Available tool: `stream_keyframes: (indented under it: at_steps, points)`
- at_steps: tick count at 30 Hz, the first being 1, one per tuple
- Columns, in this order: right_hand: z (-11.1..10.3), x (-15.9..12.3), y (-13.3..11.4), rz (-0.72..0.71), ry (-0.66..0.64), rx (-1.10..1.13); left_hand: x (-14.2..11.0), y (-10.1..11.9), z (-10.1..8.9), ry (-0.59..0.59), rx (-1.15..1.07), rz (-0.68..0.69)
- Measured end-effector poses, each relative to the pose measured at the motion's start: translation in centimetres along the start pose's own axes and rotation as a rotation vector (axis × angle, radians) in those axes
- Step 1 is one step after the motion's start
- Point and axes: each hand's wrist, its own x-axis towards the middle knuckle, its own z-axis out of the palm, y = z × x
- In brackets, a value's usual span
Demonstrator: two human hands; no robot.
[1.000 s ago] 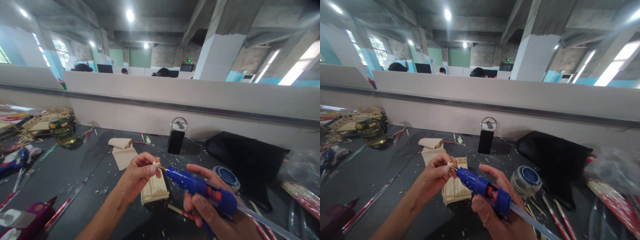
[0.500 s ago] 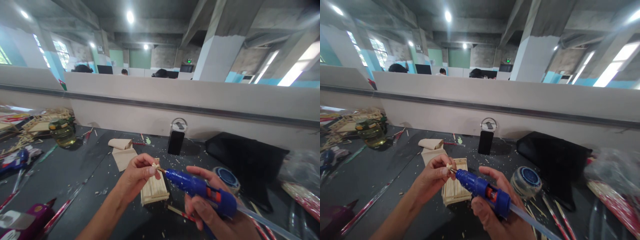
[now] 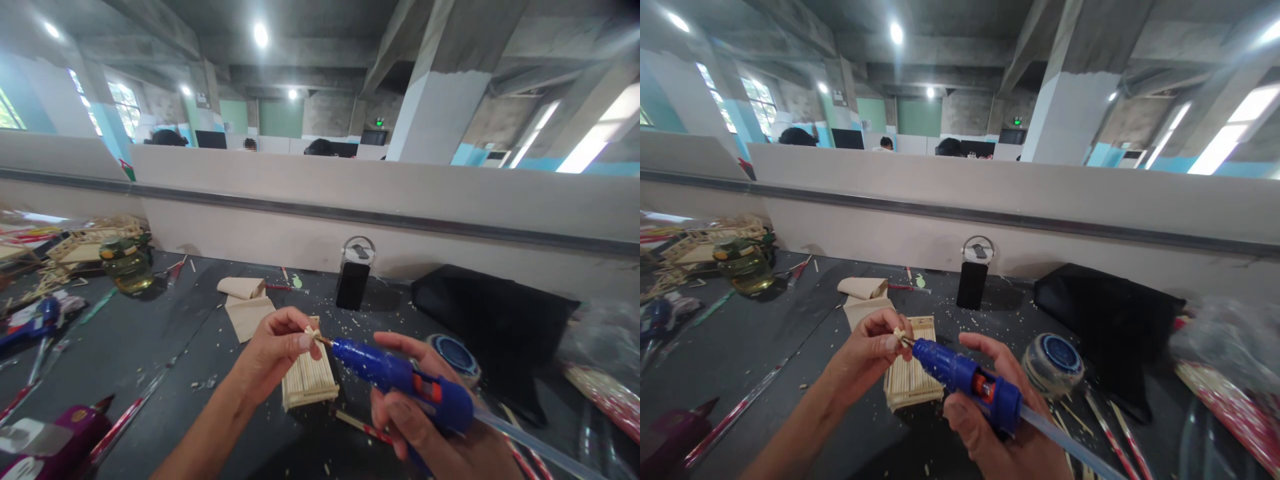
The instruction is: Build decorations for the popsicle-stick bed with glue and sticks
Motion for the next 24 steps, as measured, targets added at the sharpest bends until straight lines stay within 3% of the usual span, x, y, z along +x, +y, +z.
stream_keyframes:
  at_steps: [10, 16, 24]
  points:
    - [-0.03, -0.01, 0.09, 0.094, -0.023, 0.119, 0.05, 0.07, 0.01, 0.006, -0.008, -0.009]
    - [-0.15, 0.06, 0.6, 0.089, 0.026, 0.171, -0.05, -0.06, 0.05, -0.003, -0.022, -0.005]
    - [0.02, 0.19, 0.62, 0.081, -0.055, 0.164, 0.02, -0.09, -0.13, 0.001, -0.008, -0.006]
